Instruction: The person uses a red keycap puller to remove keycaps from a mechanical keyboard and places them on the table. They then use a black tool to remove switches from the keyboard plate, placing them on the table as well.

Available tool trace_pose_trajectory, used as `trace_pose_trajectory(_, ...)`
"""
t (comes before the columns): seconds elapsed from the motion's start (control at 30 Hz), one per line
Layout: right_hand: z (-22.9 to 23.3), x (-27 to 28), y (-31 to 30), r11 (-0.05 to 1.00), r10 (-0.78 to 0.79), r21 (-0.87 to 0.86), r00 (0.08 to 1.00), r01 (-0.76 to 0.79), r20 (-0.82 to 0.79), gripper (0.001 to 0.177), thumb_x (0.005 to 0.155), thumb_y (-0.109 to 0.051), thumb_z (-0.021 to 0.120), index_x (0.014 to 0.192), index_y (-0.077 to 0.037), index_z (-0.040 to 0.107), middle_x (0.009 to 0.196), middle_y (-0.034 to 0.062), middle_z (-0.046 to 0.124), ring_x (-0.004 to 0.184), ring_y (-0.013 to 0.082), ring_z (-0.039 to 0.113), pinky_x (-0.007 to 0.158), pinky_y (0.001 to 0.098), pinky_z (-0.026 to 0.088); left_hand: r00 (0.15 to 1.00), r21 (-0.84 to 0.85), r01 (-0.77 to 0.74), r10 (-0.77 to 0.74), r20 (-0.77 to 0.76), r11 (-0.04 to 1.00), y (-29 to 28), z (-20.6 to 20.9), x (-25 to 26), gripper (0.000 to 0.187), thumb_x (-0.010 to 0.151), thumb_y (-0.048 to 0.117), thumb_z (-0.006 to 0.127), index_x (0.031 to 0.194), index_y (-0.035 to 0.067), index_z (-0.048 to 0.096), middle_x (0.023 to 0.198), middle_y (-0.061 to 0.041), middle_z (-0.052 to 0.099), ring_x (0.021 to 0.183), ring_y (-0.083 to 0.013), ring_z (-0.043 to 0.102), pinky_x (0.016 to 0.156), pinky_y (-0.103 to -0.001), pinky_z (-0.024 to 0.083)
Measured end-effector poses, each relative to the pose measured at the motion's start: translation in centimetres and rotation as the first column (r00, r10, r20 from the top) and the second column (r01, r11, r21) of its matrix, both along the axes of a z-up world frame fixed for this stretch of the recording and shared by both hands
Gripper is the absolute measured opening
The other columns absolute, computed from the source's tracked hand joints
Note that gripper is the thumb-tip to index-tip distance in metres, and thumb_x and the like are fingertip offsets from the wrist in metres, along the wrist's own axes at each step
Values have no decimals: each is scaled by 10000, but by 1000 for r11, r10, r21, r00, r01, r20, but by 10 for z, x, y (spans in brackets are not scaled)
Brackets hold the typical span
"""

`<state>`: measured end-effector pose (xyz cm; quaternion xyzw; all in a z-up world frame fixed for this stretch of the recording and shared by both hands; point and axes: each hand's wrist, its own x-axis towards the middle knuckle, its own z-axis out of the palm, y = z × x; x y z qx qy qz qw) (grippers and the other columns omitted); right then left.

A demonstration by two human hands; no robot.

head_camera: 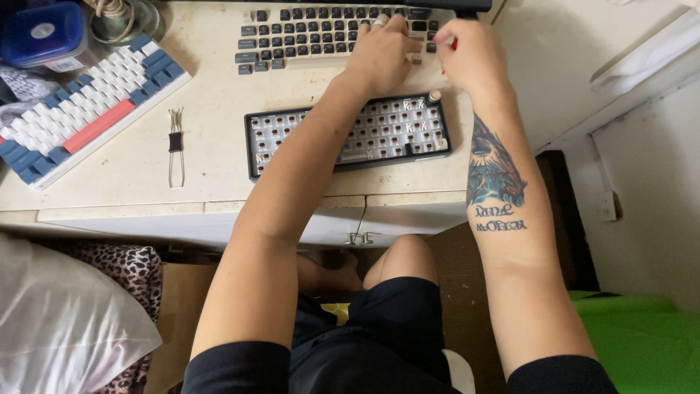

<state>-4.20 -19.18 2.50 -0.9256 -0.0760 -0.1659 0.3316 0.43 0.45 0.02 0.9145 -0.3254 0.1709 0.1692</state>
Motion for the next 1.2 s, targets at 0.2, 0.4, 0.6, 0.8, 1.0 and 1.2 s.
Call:
trace_pose_trajectory(0.2, -7, 9, -6, 996, 84, -4, 966, -86, 245, 70, 948, -94, 793, 978, -46, 753, 820, 108, 745, 699, 177, 699, 637, 335, 541, 998, 41, -48, 46, 47, 998, 17, 29, -23, 374, 804, 192, 688, 1171, 192, 758, 1166, -129, 627, 1172, -324, 568, 954, -508, 427)
trace_pose_trajectory(0.4, 15, -10, -2, 938, 219, 231, 957, -260, 189, 115, 963, -12, 744, 1055, 1, 677, 890, 54, 733, 764, 105, 718, 674, 261, 563, 996, -79, 15, -8, 91, 997, 24, 42, -129, 360, 841, 237, 710, 1186, 134, 722, 1147, -120, 657, 1133, -322, 615, 937, -499, 475)
trace_pose_trajectory(0.6, 52, -84, 3, 979, 195, 57, 981, -194, -14, 142, 1007, -92, 725, 1067, 1, 637, 886, 88, 753, 751, 116, 722, 630, 293, 543, 973, -176, 87, -45, 227, 980, 28, 17, -213, 372, 860, 318, 727, 1159, 97, 720, 1117, -104, 647, 1093, -323, 583, 856, -491, 442)
trace_pose_trajectory(0.8, 63, -151, 7, 950, 140, -272, 988, -154, -70, 178, 972, -181, 735, 1098, -54, 741, 855, 149, 742, 715, 270, 710, 657, 374, 531, 951, -155, 117, -66, 304, 981, 20, -7, -223, 312, 915, 299, 696, 1149, 95, 721, 1207, -96, 639, 1147, -278, 570, 959, -465, 426)
trace_pose_trajectory(1.0, 56, -176, 12, 933, 194, -301, 980, -198, -44, 137, 975, -164, 700, 1046, -55, 743, 886, 138, 759, 752, 283, 724, 684, 375, 545, 947, -180, 180, -121, 297, 967, 21, -13, -222, 328, 929, 294, 660, 1185, 99, 723, 1211, -97, 628, 1144, -269, 570, 959, -441, 427)
trace_pose_trajectory(1.2, 51, -176, 25, 932, 111, -346, 993, -114, -28, 129, 992, -158, 692, 1042, -54, 751, 859, 160, 743, 741, 331, 711, 700, 418, 549, 959, -171, 164, -116, 260, 972, 21, -10, -222, 295, 934, 286, 648, 1151, 106, 736, 1167, -84, 632, 1119, -270, 572, 939, -440, 426)
